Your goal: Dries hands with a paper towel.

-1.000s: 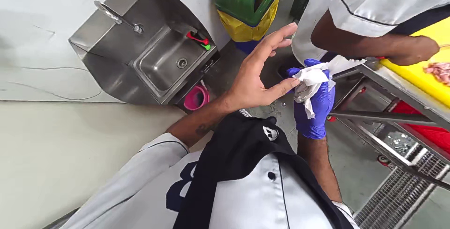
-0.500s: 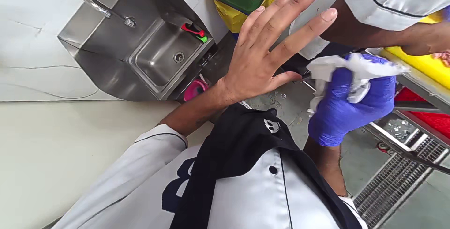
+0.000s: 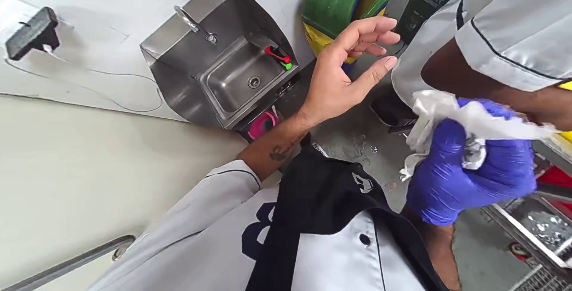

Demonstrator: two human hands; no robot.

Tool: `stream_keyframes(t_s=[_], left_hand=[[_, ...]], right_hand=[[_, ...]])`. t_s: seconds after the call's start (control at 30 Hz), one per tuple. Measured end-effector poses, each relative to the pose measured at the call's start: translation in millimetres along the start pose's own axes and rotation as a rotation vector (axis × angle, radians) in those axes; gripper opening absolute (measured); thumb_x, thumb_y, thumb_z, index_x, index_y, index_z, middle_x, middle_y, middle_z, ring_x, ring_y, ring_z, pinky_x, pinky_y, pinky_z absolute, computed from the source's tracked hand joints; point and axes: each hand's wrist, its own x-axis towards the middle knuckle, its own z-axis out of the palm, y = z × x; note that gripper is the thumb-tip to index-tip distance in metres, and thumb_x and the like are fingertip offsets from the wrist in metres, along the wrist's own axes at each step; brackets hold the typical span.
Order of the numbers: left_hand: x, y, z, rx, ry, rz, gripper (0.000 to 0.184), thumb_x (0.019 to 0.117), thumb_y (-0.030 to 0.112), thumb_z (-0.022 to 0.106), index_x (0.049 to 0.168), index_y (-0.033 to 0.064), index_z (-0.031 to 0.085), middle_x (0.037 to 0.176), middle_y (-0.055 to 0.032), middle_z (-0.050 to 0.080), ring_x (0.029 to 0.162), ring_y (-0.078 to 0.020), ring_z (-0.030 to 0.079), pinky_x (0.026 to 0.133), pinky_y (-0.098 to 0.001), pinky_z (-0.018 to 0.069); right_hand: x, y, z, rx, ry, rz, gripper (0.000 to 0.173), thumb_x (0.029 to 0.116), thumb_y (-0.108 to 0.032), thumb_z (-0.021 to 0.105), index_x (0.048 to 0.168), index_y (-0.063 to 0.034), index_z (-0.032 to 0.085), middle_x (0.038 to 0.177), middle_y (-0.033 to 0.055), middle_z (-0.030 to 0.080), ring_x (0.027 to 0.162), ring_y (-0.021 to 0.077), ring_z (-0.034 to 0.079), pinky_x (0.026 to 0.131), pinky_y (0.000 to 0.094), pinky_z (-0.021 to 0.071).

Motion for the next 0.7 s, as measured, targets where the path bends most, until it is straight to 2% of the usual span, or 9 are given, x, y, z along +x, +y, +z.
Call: stream_keyframes(t_s=[0.1,0.17,0.23,0.3,0.33,0.37,0.43,0.47,0.7], left_hand=[[-1,1,7,-0.009,0.002,0.027,0.04,0.0919,-0.001,0.067,0.128,-0.0149,0.056,0.114,-0.0202,0.071,0.1,-0.0222,0.071,0.089,-0.0351,0.0608],[2,4,6,-0.051,0.035,0.013,0.04,0.0912,-0.003,0.066,0.128,-0.0136,0.057,0.115,-0.0197,0.07,0.1,-0.0214,0.071,0.089,-0.0337,0.0603],[6,7,-4,-0.048,0.084,0.008,0.038,0.0931,-0.004,0.065,0.129,-0.0132,0.057,0.118,-0.0209,0.07,0.102,-0.0232,0.071,0.09,-0.0349,0.0608],[8,5,-16,0.015,0.138,0.063,0.035,0.0939,0.001,0.063,0.126,-0.0128,0.057,0.121,-0.0216,0.069,0.11,-0.0249,0.069,0.094,-0.0382,0.0591],[7,6,-20,0.196,0.124,0.11,0.04,0.093,0.006,0.066,0.129,-0.0097,0.059,0.131,-0.0193,0.067,0.123,-0.0244,0.064,0.104,-0.0401,0.054],[6,9,-23,0.481,0.071,0.16,0.052,0.0904,0.015,0.073,0.138,-0.0018,0.059,0.147,-0.0164,0.057,0.142,-0.0268,0.049,0.118,-0.0468,0.0416],[1,16,-21,1.005,-0.125,0.196,0.085,0.0872,0.039,0.077,0.16,0.0188,0.039,0.169,-0.0179,0.025,0.158,-0.0402,0.016,0.122,-0.0684,0.0155],[-5,17,-17,1.127,-0.208,0.213,0.094,0.0873,0.046,0.076,0.165,0.0219,0.029,0.172,-0.0186,0.017,0.159,-0.042,0.009,0.121,-0.0717,0.0095],[-21,17,-22,1.178,-0.53,0.258,0.1,0.0871,0.048,0.076,0.167,0.023,0.021,0.174,-0.0119,0.012,0.161,-0.0314,0.007,0.125,-0.0624,0.0021]], right_hand=[[13,-9,23,-0.059,-0.003,-0.24,0.019,0.0946,-0.011,0.07,0.112,-0.017,0.074,0.122,-0.0004,0.067,0.123,0.0149,0.06,0.105,0.0341,0.0501],[5,14,44,-0.108,-0.11,-0.371,0.023,0.094,-0.012,0.068,0.116,-0.0176,0.07,0.12,0.0024,0.065,0.12,0.0165,0.058,0.104,0.0337,0.047],[-31,59,56,-0.156,-0.219,-0.313,0.021,0.0955,-0.009,0.066,0.115,-0.0138,0.072,0.115,0.0077,0.07,0.115,0.02,0.063,0.1,0.0362,0.0516],[-63,94,51,-0.152,-0.326,-0.083,0.02,0.0938,-0.005,0.065,0.109,-0.008,0.078,0.111,0.0133,0.074,0.109,0.0231,0.069,0.096,0.0377,0.0559],[-74,100,46,-0.121,-0.352,0.052,0.02,0.0943,-0.005,0.064,0.109,-0.0051,0.078,0.112,0.0142,0.074,0.112,0.0222,0.068,0.1,0.0362,0.0552],[-80,102,40,-0.076,-0.355,0.147,0.02,0.0945,-0.004,0.064,0.108,-0.0022,0.078,0.114,0.0146,0.073,0.114,0.0209,0.067,0.102,0.0346,0.0538],[-78,100,30,-0.02,-0.332,0.216,0.018,0.0948,-0.004,0.064,0.107,-0.0002,0.076,0.115,0.0135,0.072,0.116,0.0183,0.065,0.104,0.0318,0.052],[-75,97,23,-0.012,-0.317,0.215,0.018,0.0949,-0.004,0.064,0.107,0.0001,0.076,0.115,0.0128,0.072,0.117,0.0176,0.065,0.104,0.0313,0.0517],[-30,53,-8,-0.025,-0.155,0.11,0.021,0.0982,-0.008,0.06,0.113,-0.0083,0.074,0.123,0.0031,0.069,0.123,0.0145,0.06,0.107,0.0347,0.0486]])
